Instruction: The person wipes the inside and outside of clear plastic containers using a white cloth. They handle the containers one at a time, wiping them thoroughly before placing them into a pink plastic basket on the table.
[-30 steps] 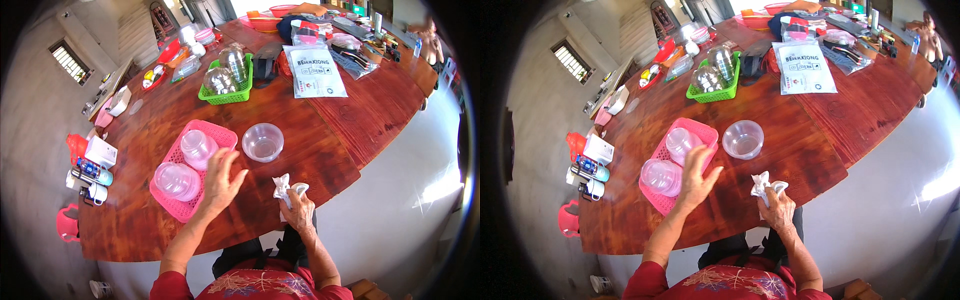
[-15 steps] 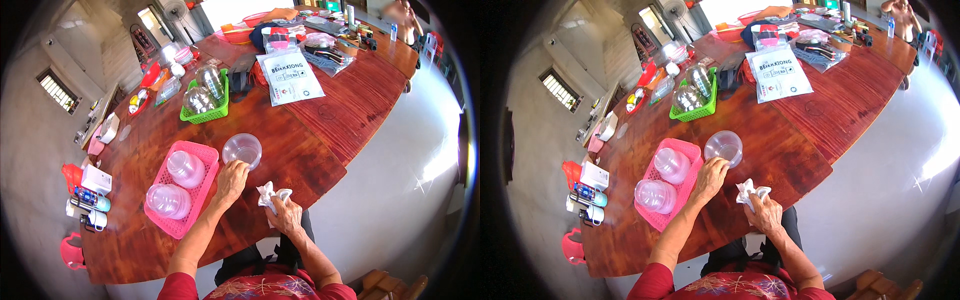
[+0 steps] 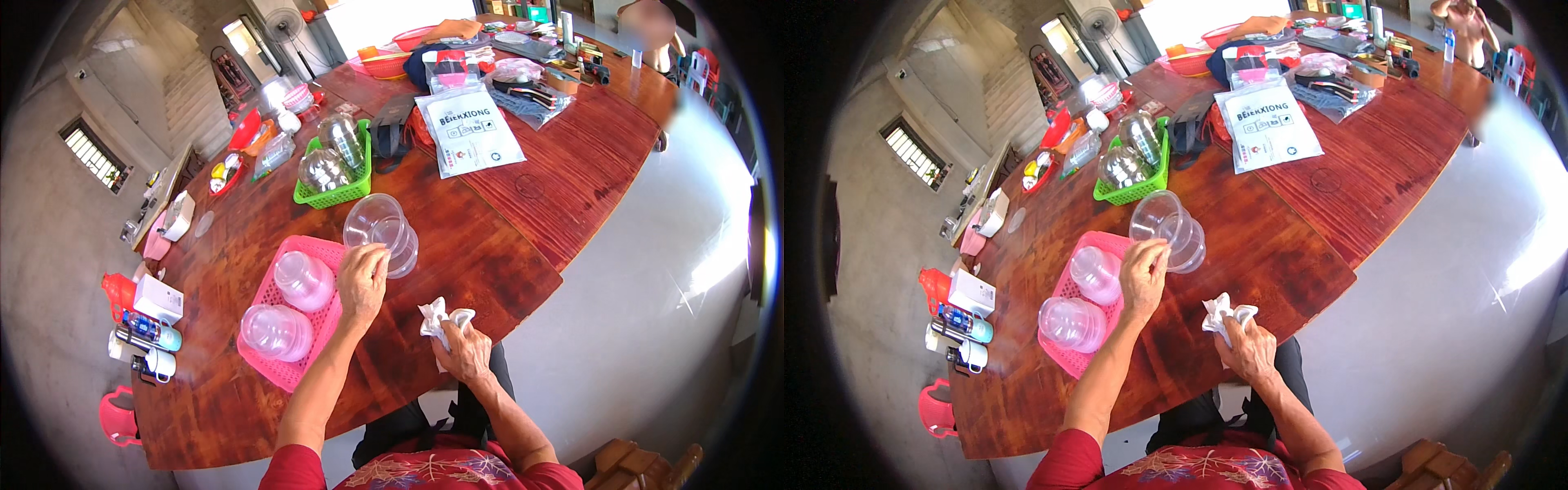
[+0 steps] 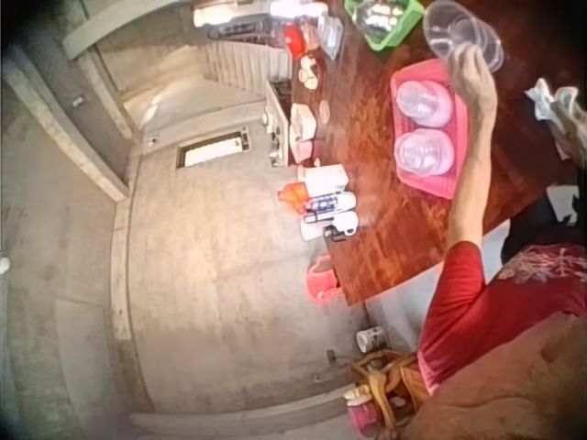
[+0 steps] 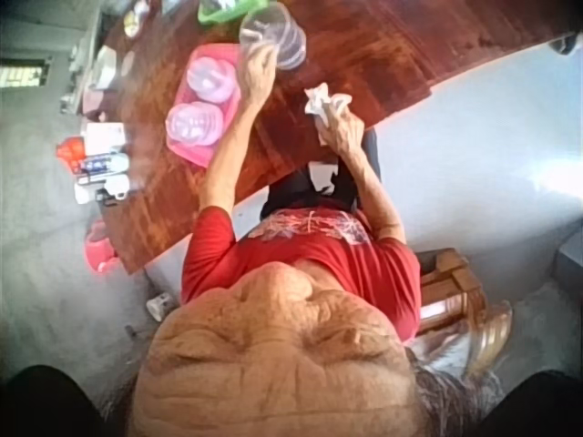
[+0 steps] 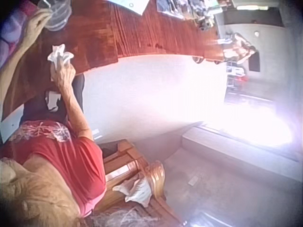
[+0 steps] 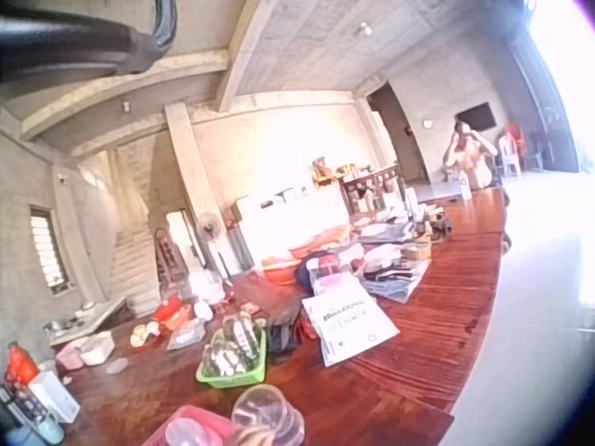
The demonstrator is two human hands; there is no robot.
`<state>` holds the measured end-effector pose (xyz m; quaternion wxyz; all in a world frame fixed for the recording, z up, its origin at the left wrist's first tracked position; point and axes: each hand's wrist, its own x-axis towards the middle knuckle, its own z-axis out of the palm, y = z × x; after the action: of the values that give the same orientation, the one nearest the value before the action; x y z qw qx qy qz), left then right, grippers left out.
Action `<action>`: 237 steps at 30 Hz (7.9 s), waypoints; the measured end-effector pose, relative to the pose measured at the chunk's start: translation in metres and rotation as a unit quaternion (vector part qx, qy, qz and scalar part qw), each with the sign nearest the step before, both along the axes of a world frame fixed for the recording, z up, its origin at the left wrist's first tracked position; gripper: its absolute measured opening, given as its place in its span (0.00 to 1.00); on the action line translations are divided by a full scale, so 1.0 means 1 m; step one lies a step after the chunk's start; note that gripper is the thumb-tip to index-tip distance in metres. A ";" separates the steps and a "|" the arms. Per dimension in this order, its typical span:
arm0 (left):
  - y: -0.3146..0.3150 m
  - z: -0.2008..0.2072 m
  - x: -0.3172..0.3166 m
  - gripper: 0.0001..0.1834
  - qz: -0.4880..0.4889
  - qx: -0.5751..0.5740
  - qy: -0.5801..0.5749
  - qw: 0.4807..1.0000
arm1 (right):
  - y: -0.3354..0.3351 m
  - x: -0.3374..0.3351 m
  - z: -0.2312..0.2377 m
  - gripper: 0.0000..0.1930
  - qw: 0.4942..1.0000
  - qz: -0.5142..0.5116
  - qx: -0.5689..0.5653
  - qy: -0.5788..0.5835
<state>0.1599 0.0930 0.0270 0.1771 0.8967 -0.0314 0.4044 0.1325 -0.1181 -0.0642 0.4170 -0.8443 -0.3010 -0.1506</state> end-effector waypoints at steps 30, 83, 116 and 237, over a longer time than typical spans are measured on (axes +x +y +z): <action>-0.079 -0.065 -0.152 0.06 -0.189 -0.559 0.163 0.791 | 0.057 0.027 0.072 0.10 0.969 0.176 0.039 0.170; -0.073 -0.094 -0.175 0.22 -0.172 -0.641 0.218 0.715 | 0.020 -0.075 0.036 0.22 0.985 0.150 0.072 -0.054; -0.071 -0.077 -0.181 0.13 -0.232 -0.507 0.249 0.792 | 0.052 -0.005 0.051 0.10 0.951 0.254 0.108 0.141; -0.086 -0.026 -0.182 0.15 -0.202 -0.528 0.134 0.814 | 0.022 -0.051 0.114 0.23 0.962 0.256 0.059 -0.074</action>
<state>-0.0224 0.0071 0.0007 0.7037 0.6840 0.0304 0.1898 0.0817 -0.0959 0.0501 0.4673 -0.6995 -0.5277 -0.1177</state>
